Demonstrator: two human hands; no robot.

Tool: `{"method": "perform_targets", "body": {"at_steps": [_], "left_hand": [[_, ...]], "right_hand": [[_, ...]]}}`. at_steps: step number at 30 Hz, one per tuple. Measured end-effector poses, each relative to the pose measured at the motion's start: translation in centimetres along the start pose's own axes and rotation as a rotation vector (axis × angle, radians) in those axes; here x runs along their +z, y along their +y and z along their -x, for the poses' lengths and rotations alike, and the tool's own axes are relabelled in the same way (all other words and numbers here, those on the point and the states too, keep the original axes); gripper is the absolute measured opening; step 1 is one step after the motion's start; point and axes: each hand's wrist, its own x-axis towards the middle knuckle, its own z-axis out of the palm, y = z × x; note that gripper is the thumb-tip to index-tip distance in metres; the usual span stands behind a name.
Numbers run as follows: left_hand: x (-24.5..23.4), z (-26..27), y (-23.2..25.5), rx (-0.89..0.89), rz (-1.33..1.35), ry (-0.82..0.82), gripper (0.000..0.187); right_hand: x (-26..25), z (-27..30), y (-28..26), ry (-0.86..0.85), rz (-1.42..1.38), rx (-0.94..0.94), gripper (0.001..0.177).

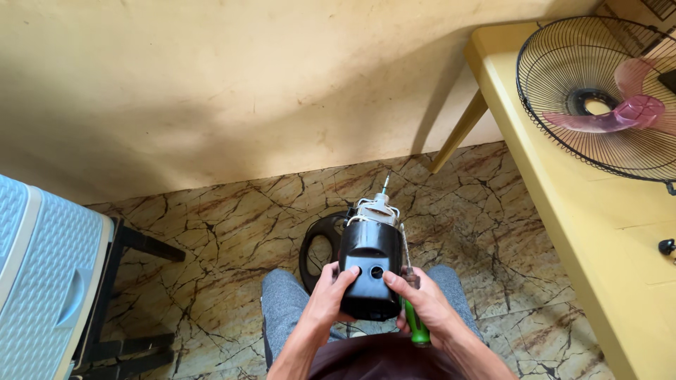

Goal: The person disassembles a table fan motor, removes the housing, and uses a screwdriver to adjust internal components and wiring. The person places the housing on a nearby table and continues working on the motor assembly on the floor.

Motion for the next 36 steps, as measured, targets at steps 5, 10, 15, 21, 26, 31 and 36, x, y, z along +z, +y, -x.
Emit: {"method": "perform_targets", "body": {"at_steps": [5,10,15,21,26,31,36], "left_hand": [[-0.7,0.9,-0.6,-0.019,0.060,0.014,0.067],[-2.0,1.7,-1.4,0.019,0.045,0.054,0.062],[-3.4,2.5,-1.4,0.063,0.079,0.050,0.061],[-4.3,3.4,-1.6,0.059,0.148,0.029,0.059],[-5.5,4.3,-1.9,0.083,0.116,0.042,0.059],[-6.8,5.4,-1.6,0.098,0.091,0.058,0.059],[-7.9,6.5,-0.5,0.169,0.107,0.093,0.062]], "right_hand": [[0.1,0.9,0.3,-0.003,-0.013,0.043,0.070],[0.1,0.8,0.7,0.014,0.037,0.011,0.068],[0.2,0.2,1.1,-0.011,0.045,-0.056,0.064],[1.0,-0.5,0.8,-0.026,0.052,-0.068,0.063],[1.4,-0.8,0.5,-0.062,0.054,-0.092,0.062],[1.6,-0.9,0.4,-0.116,0.041,-0.115,0.059],[1.8,-1.1,0.0,-0.145,0.021,-0.135,0.058]]}}
